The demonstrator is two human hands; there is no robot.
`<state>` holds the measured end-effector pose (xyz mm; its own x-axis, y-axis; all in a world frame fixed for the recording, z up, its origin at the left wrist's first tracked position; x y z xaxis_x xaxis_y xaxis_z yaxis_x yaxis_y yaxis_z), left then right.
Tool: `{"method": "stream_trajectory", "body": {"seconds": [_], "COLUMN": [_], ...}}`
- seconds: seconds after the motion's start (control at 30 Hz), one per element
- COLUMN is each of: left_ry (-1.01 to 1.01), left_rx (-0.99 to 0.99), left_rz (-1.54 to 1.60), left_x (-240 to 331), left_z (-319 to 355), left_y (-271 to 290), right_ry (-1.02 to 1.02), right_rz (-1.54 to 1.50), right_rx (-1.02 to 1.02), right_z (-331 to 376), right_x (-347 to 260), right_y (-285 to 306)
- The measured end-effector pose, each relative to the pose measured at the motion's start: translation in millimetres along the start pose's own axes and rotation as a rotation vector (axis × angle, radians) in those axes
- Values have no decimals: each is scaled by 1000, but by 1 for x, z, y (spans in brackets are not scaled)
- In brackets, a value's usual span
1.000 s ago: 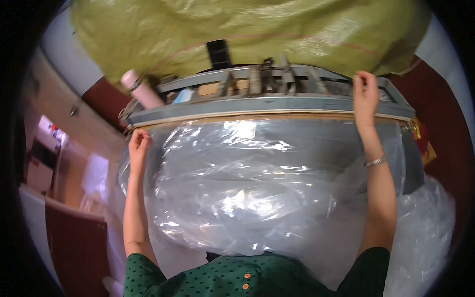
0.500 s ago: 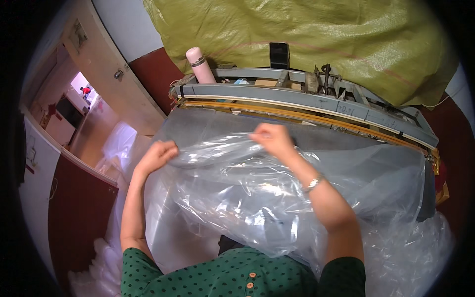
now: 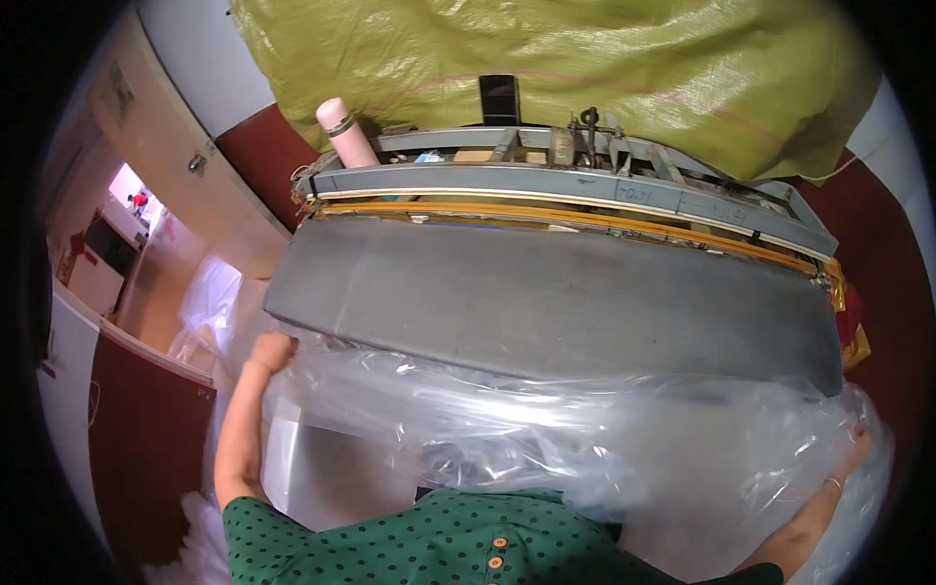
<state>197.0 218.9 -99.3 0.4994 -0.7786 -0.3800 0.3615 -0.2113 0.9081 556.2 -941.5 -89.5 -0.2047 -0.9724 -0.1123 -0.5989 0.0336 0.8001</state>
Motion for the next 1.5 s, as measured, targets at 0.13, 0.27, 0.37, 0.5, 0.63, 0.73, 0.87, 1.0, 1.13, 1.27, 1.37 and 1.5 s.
{"method": "stream_trajectory", "body": {"seconds": [0.13, 0.27, 0.37, 0.5, 0.63, 0.73, 0.87, 1.0, 1.13, 1.27, 1.37, 1.5], "left_ry": [279, 511, 288, 268, 236, 218, 14, -450, -856, -1165, -1148, -960], "left_rx": [631, 1376, 900, 370, 523, 205, 310, 120, -575, -295, -479, -1146], "left_rz": [238, 840, 1136, 1090, 714, 539, 846, 1263, 1385, 1105, 1195, 1767], "left_x": [-57, -54, -52, 54, 20, 16, 62, 292, 475, 603, 612, 530], "left_z": [-32, -46, -92, -162, -163, -182, -196, -74, 15, 80, 88, 93], "left_y": [87, 165, 115, 26, 11, 9, 52, 217, 259, 277, 277, 305], "right_ry": [-199, -223, -133, -101, -120, -235, -319, -325, -284, -264, -301, -327], "right_rz": [86, -102, -413, -610, -161, 181, 171, 154, 121, 104, 109, 74], "right_rx": [-121, -148, -89, -15, 32, -93, -160, -152, -217, -153, -136, -211], "right_z": [-5, -30, -50, -49, -40, -46, -46, -47, -47, -43, -43, -43], "right_x": [51, 30, -50, -57, -153, -194, -210, -185, -191, -202, -209, -194], "right_y": [10, -21, -70, -94, -100, -64, -55, -55, -60, -51, -42, -53]}}
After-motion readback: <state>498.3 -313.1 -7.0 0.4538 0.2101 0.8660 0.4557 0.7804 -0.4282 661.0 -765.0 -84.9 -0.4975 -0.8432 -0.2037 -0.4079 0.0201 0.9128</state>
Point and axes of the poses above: each hand's wrist, its own z-axis away from the middle knuckle, its own y-axis out of the back of the hand, x = y × z, the point moved 4 cm from there along -z, towards the middle knuckle, and after that the axes turned 9 degrees about y, right-handed, at the moved point
